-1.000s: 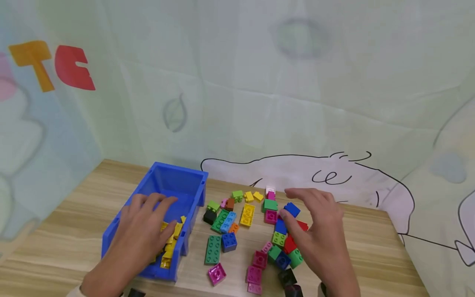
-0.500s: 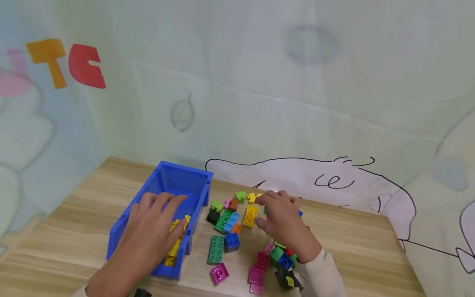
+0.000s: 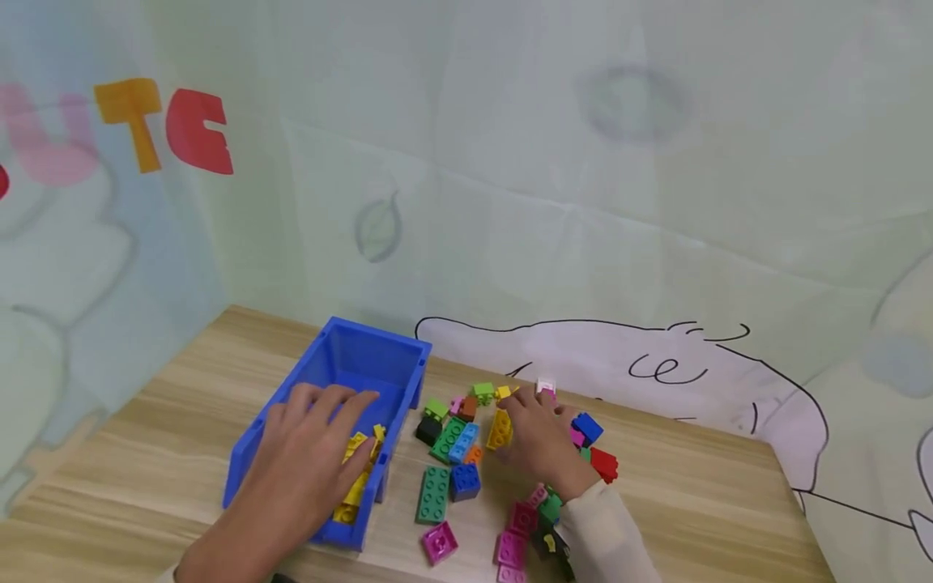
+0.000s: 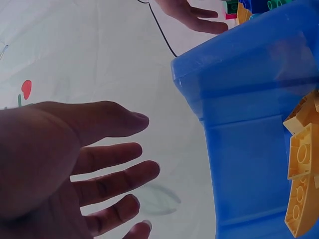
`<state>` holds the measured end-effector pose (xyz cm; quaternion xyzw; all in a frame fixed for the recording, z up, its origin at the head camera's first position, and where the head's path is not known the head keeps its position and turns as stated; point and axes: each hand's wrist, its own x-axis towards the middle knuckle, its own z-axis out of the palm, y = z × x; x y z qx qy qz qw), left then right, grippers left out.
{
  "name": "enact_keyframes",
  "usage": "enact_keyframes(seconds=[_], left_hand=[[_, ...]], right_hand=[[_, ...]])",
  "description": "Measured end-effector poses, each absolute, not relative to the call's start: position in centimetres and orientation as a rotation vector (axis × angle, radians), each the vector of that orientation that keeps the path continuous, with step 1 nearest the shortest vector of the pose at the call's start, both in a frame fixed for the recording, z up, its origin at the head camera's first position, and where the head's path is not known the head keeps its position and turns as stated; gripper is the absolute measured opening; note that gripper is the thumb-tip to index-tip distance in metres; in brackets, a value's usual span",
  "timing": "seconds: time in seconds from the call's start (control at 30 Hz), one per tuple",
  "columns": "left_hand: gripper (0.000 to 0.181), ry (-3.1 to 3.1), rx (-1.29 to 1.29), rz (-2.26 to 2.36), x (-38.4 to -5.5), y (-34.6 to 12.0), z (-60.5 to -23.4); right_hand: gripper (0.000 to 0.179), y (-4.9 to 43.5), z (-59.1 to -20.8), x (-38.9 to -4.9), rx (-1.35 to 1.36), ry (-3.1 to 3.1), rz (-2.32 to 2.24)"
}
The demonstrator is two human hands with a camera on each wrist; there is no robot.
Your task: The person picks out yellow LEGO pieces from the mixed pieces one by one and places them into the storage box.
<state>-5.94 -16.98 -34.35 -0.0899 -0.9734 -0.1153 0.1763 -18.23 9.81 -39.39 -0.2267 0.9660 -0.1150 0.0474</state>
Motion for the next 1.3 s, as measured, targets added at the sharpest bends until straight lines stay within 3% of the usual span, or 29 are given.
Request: enact_keyframes(seconds=[0.73, 1.3], left_hand=[[0.053, -2.743, -0.258, -0.32, -5.7, -17.1, -34.6], [0.052, -2.687, -0.276, -0.359, -5.7, -18.2, -35.0]], right_hand=[[0.066, 9.8, -40.5, -18.0, -0.633, 2.962, -0.316], [0.062, 5.7, -31.5, -13.6, -1.137, 2.967, -0.64]])
